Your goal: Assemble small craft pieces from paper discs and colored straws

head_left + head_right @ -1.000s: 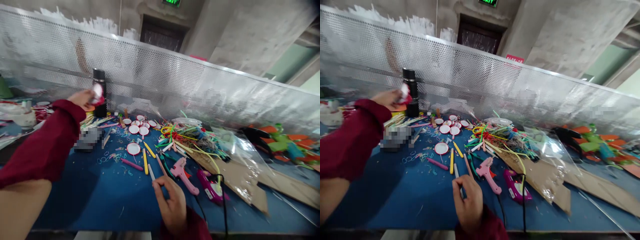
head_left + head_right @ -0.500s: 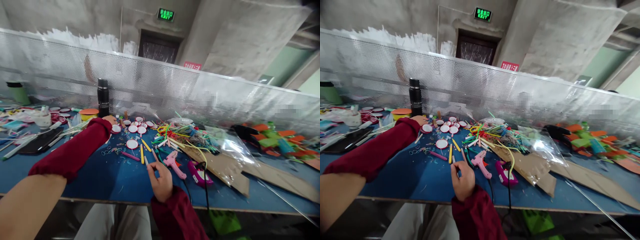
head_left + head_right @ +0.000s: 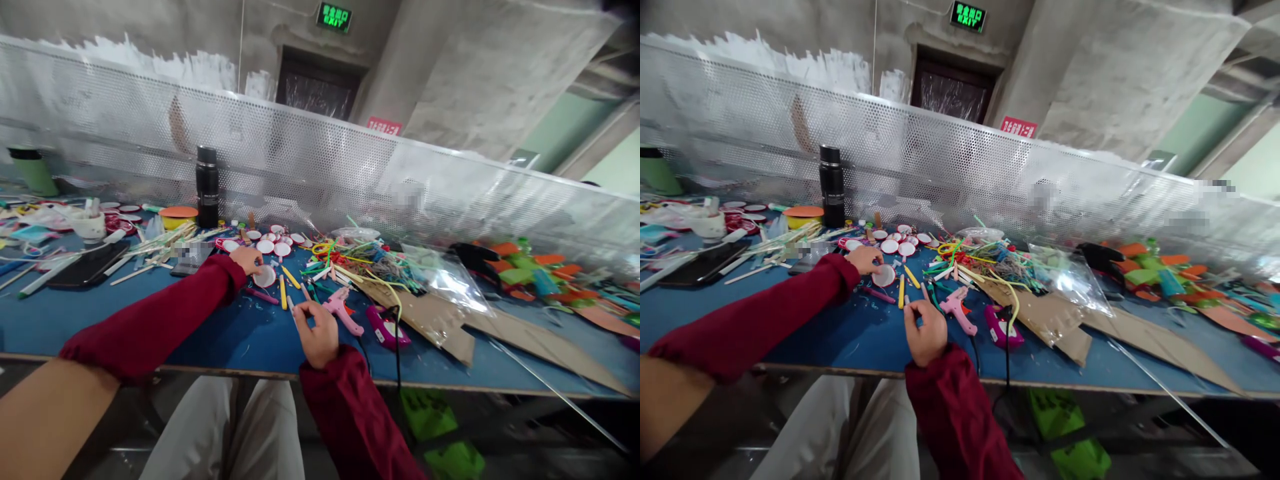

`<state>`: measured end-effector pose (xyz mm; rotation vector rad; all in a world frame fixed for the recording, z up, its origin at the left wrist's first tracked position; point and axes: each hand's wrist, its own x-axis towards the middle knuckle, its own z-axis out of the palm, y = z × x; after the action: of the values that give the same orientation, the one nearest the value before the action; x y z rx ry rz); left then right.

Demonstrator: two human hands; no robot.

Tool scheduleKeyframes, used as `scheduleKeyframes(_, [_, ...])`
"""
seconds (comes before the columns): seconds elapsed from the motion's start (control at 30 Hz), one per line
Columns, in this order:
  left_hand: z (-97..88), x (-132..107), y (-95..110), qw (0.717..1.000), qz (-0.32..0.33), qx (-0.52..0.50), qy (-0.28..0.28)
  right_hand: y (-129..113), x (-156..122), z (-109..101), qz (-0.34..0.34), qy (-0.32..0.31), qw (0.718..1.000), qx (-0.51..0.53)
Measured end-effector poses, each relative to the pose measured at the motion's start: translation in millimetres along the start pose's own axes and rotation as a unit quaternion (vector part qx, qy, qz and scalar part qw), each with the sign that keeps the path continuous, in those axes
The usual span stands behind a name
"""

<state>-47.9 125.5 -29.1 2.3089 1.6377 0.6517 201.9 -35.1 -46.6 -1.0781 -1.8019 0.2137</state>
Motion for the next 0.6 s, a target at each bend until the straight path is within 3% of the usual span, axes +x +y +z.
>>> scheduleKeyframes(0.1, [-16.6, -2.2, -6.5, 0.996, -0.021, -0.055, 0.061, -4.6, 19.8, 0.3, -0.017, -0.006, 1.0, -0.01])
scheduleKeyframes(0.23, [-31.2, -17.1, 3.4, 0.979, 0.04, -0.166, 0.111, -6.6, 64.9, 22.3, -0.043, -0.01, 0.997, -0.064])
scheduleKeyframes(0.4, [-22.8, -42.4, 28.8, 0.967, 0.104, -0.191, 0.134, -3.1, 99.3, 65.3, -0.013, -0.104, 0.987, -0.12])
scheduleKeyframes(0.47, [-16.3, -50.0, 30.0, 0.968, 0.084, -0.196, 0.129, -2.2, 101.6, 69.5, 0.024, -0.048, 0.992, -0.113])
scheduleKeyframes(0.57, [-18.4, -57.1, 16.8, 0.975, 0.072, -0.208, -0.02, 1.2, 98.0, 58.9, 0.088, 0.126, 0.986, -0.06])
scheduleKeyframes(0.6, [-23.7, -58.4, 9.7, 0.976, 0.073, -0.2, -0.034, 3.4, 95.2, 53.2, 0.108, 0.176, 0.977, -0.048])
